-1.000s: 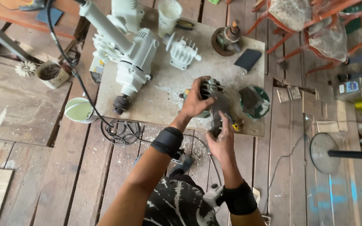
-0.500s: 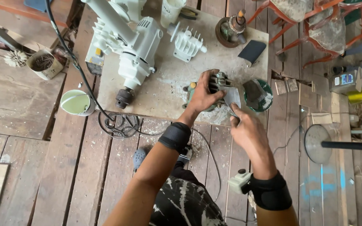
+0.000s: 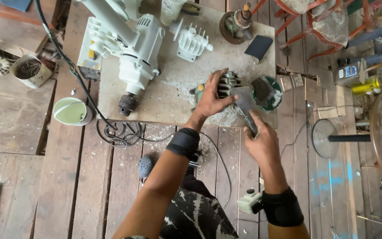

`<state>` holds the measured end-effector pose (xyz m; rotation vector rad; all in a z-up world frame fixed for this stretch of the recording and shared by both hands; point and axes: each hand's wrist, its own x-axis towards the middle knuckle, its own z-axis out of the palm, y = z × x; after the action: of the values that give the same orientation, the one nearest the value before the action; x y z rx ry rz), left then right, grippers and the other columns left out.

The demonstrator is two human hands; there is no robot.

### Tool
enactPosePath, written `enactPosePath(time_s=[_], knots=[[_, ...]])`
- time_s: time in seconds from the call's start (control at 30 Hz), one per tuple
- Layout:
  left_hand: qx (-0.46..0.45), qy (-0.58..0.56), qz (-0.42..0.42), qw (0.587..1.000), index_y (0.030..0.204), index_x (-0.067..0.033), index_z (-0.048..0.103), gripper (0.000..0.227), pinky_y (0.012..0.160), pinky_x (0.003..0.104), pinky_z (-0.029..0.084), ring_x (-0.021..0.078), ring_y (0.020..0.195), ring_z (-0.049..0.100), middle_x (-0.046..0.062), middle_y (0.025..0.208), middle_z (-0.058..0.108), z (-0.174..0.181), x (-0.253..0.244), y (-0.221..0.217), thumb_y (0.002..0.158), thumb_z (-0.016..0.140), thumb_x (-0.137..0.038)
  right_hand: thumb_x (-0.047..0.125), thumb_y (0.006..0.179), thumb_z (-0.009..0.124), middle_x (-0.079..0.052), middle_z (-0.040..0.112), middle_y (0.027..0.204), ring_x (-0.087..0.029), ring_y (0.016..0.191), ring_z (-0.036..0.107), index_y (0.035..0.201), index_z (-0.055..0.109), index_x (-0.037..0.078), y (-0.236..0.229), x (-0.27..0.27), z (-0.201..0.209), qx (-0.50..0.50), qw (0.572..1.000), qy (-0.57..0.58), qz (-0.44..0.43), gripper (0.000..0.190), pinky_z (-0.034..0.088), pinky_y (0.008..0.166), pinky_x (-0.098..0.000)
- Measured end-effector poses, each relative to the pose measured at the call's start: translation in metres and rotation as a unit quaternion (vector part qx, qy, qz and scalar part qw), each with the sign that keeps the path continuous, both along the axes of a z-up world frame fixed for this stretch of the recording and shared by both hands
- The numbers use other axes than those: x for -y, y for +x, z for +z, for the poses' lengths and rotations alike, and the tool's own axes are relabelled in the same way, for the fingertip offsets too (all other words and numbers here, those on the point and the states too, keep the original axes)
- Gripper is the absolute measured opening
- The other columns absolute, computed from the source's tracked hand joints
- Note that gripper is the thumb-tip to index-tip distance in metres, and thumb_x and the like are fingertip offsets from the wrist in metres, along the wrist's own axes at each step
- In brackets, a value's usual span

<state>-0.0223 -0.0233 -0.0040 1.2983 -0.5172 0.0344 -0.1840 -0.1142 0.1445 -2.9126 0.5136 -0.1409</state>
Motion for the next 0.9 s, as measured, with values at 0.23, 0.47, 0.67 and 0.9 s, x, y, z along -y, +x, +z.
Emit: enactPosePath(time_s=[0.23,0.47,0.67,0.9], knots=[[0.041,0.036,-0.035,0.998,0.153,-0.0026,0.039,0.121,0.117,0.043,0.047,0.0367,0.136,0.053,0.02,0.147,0.047,0.005,-0.022,0.0,0.055,0.101,-0.035,0.029,0.096,0.066,-0.023,0.073,0.109,-0.044,0.098,0.07,0.142,0.063,0.029,0.017,-0.026,0.037,-0.07,0.993,-0.051,-0.084,0.046,0.056,0.083,-0.0493],[-0.029,0.102,0.063,0.992,0.15,0.0,0.042,0.117,0.114,0.044,0.048,0.0355,0.134,0.053,0.019,0.145,0.049,0.021,-0.026,-0.026,0.055,0.1,-0.037,0.024,0.091,0.068,-0.026,0.071,0.104,-0.042,0.09,0.071,0.144,0.061,0.025,0.028,-0.024,0.046,-0.132,0.985,-0.103,-0.034,0.054,0.057,0.079,-0.0483],[-0.039,0.106,0.0,0.994,0.145,0.002,0.041,0.121,0.114,0.049,0.046,0.0372,0.134,0.046,0.024,0.14,0.045,0.008,-0.03,-0.005,0.052,0.105,-0.042,0.025,0.09,0.072,-0.025,0.072,0.088,-0.041,0.078,0.073,0.139,0.066,0.02,0.027,-0.024,0.054,-0.119,0.988,-0.096,0.008,0.05,0.058,0.072,-0.048],[-0.195,-0.174,-0.174,0.949,0.15,0.0,0.03,0.107,0.102,0.04,0.061,0.0281,0.122,0.065,0.018,0.135,0.059,-0.002,-0.017,-0.007,0.072,0.093,-0.037,0.029,0.106,0.057,-0.018,0.074,0.074,-0.029,0.063,0.073,0.149,0.056,0.022,0.054,-0.078,0.097,-0.314,0.936,-0.104,-0.12,0.044,0.06,0.059,-0.0416]])
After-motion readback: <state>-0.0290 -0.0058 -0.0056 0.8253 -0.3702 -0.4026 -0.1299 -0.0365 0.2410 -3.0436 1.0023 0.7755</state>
